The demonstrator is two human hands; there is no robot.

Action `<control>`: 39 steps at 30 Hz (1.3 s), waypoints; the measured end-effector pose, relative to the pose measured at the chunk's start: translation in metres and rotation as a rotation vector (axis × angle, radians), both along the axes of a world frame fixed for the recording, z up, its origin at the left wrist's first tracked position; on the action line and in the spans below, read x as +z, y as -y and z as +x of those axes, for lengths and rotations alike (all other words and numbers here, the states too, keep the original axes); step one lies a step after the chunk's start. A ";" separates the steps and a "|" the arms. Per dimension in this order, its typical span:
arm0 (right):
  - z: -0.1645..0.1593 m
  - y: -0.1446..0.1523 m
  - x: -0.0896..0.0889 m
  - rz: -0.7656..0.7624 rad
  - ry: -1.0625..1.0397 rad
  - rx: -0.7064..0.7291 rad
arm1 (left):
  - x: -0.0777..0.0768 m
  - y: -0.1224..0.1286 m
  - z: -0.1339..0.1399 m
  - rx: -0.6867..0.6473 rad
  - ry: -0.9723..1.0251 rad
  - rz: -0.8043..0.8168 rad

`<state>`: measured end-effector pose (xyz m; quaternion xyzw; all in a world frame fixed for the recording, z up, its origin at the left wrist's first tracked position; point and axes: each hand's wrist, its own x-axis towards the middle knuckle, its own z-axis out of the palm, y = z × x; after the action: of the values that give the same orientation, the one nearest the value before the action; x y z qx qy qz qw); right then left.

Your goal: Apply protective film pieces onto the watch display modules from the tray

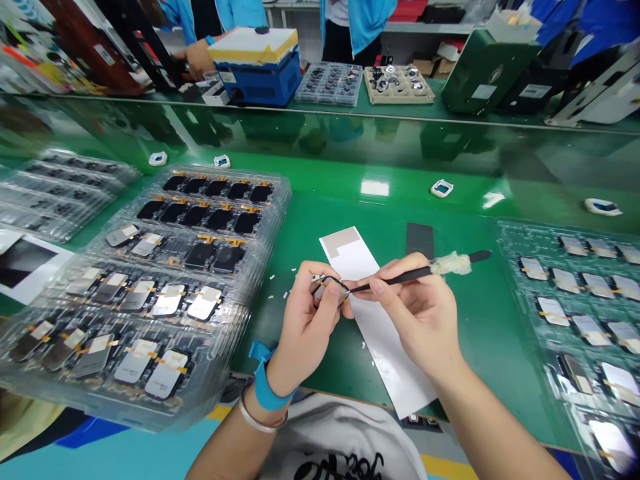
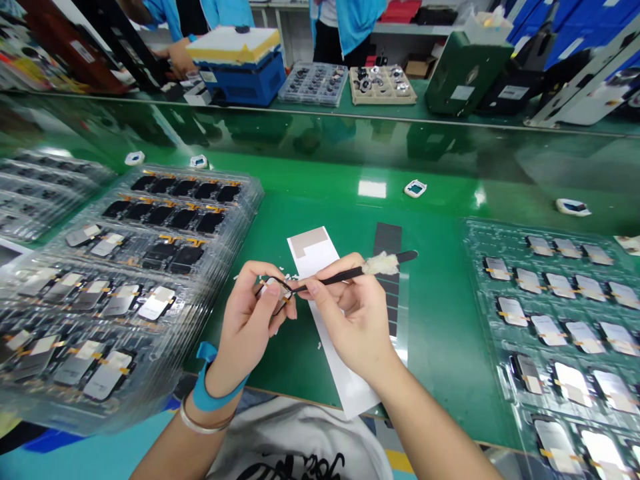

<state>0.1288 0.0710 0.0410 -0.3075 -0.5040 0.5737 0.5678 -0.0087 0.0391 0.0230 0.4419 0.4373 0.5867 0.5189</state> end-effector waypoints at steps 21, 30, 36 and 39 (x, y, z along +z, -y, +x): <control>0.014 -0.010 -0.003 -0.218 -0.071 0.205 | 0.001 0.000 -0.001 0.014 -0.068 -0.035; 0.013 -0.011 -0.004 -0.200 -0.047 0.175 | -0.001 0.000 -0.002 0.009 -0.089 -0.049; 0.045 -0.027 0.008 -0.054 0.150 -0.251 | -0.007 0.005 0.000 -0.118 -0.135 -0.045; 0.068 -0.038 0.007 -0.051 0.291 -0.322 | -0.007 0.008 0.002 -0.178 -0.198 -0.018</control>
<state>0.1966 0.1088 0.0478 -0.4779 -0.5103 0.4377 0.5653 -0.0070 0.0315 0.0162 0.5299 0.4509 0.4880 0.5270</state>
